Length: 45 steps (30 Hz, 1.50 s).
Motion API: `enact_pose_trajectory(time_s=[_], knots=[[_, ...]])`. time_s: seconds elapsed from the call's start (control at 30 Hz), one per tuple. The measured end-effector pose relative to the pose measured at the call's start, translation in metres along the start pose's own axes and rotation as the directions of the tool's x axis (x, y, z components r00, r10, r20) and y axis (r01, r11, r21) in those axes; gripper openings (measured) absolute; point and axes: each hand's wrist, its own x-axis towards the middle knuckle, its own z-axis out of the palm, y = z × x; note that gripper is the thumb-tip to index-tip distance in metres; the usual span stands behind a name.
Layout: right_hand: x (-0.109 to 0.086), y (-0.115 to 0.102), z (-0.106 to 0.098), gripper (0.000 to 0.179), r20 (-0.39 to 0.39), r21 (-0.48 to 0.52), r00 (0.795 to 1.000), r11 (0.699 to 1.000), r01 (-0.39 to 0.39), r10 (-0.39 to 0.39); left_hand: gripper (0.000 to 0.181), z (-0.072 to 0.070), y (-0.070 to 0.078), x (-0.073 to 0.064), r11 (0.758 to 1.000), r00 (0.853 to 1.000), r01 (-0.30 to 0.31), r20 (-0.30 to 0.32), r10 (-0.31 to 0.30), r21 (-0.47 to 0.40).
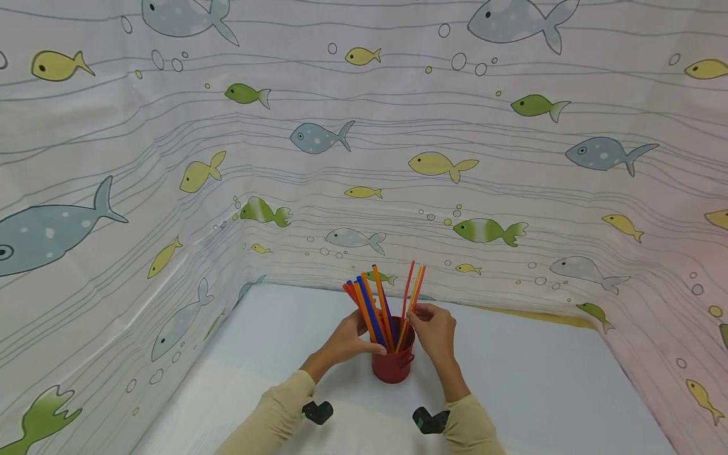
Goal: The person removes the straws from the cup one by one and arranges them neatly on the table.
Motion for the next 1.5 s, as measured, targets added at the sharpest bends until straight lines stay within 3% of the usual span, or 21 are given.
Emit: enact_pose_trajectory(time_s=[0.17,0.37,0.5,0.7,1.0,1.13,1.3,1.5], knots=[[-0.001,-0.006,-0.002,0.025,-0.002,-0.002,1.0,1.0,0.002,-0.002,0.085,-0.001,0.0,-0.001,1.0,1.0,0.004,0.002,-0.004,-0.01],[0.006,-0.015,-0.009,0.024,-0.051,-0.051,0.994,0.994,0.096,-0.098,0.086,0.0,0.0,-0.002,1.0,1.0,0.004,0.003,-0.004,-0.011],[0.015,-0.025,-0.018,0.023,-0.065,-0.053,0.991,0.992,0.116,-0.119,0.086,0.0,0.001,-0.002,1.0,1.0,0.003,0.001,-0.003,-0.008],[0.025,-0.05,-0.039,0.024,-0.092,-0.047,0.984,0.988,0.148,-0.152,0.084,0.001,0.002,-0.001,1.0,1.0,0.01,0.008,-0.01,-0.016],[0.04,-0.087,-0.077,0.023,-0.166,-0.009,0.953,0.967,0.255,-0.253,0.082,0.0,0.002,-0.002,1.0,1.0,0.006,0.001,-0.006,-0.003],[0.044,-0.096,-0.092,0.023,-0.19,-0.025,0.947,0.965,0.261,-0.26,0.083,0.0,0.0,-0.001,1.0,1.0,0.005,0.007,-0.005,-0.009],[0.046,-0.095,-0.103,0.025,-0.197,-0.05,0.952,0.972,0.23,-0.235,0.083,0.0,-0.002,-0.001,1.0,1.0,-0.001,0.01,0.001,-0.007],[0.044,-0.065,-0.1,0.027,-0.169,-0.105,0.971,0.983,0.152,-0.169,0.081,-0.001,-0.001,-0.001,1.0,1.0,-0.004,0.007,0.005,-0.013]])
